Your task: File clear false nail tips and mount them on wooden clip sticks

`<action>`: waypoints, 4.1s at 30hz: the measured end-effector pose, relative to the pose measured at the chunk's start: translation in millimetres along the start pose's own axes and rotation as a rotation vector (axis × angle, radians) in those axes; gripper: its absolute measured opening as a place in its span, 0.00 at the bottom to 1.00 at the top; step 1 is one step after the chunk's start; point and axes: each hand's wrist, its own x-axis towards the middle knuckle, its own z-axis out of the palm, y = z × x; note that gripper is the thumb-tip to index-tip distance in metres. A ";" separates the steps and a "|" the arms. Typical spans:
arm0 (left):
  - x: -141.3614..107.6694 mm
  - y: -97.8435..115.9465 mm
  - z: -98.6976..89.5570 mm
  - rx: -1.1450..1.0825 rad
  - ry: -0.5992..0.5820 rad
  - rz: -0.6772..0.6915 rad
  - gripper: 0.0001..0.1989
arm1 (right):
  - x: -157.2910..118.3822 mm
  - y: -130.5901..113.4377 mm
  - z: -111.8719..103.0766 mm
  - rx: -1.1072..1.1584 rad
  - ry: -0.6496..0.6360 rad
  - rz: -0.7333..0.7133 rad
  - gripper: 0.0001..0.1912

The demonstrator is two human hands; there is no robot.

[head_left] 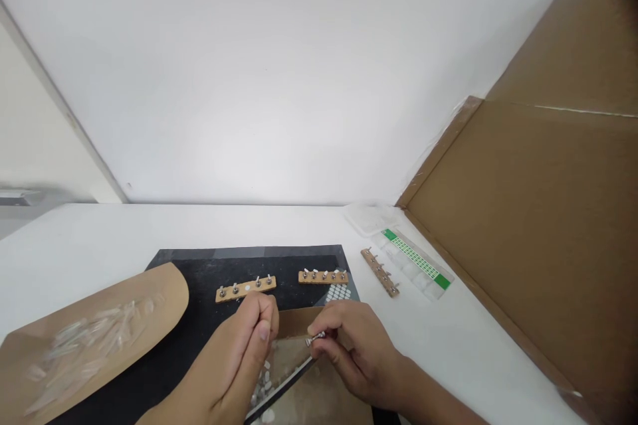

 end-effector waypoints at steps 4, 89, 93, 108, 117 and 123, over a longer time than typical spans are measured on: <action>3.8 -1.7 -3.2 0.105 -0.007 0.068 0.22 | 2.0 -1.0 -3.8 -0.045 0.025 -0.018 0.04; 7.8 -27.9 -4.4 0.920 -0.251 0.516 0.09 | 7.4 4.9 -0.9 0.067 0.180 0.140 0.14; 10.4 -31.7 -5.2 0.811 -0.256 0.671 0.09 | 7.0 5.6 -1.0 0.043 0.177 0.122 0.10; 10.6 -15.9 -4.0 0.386 -0.012 0.638 0.08 | 7.8 -7.1 -1.6 -0.061 0.092 -0.139 0.09; 9.0 -9.6 -2.4 0.340 -0.042 0.574 0.06 | 10.1 -9.9 -0.1 -0.153 0.072 -0.203 0.13; 8.2 -15.9 2.0 0.168 -0.038 0.552 0.10 | 10.6 -11.2 1.3 -0.170 0.080 -0.213 0.15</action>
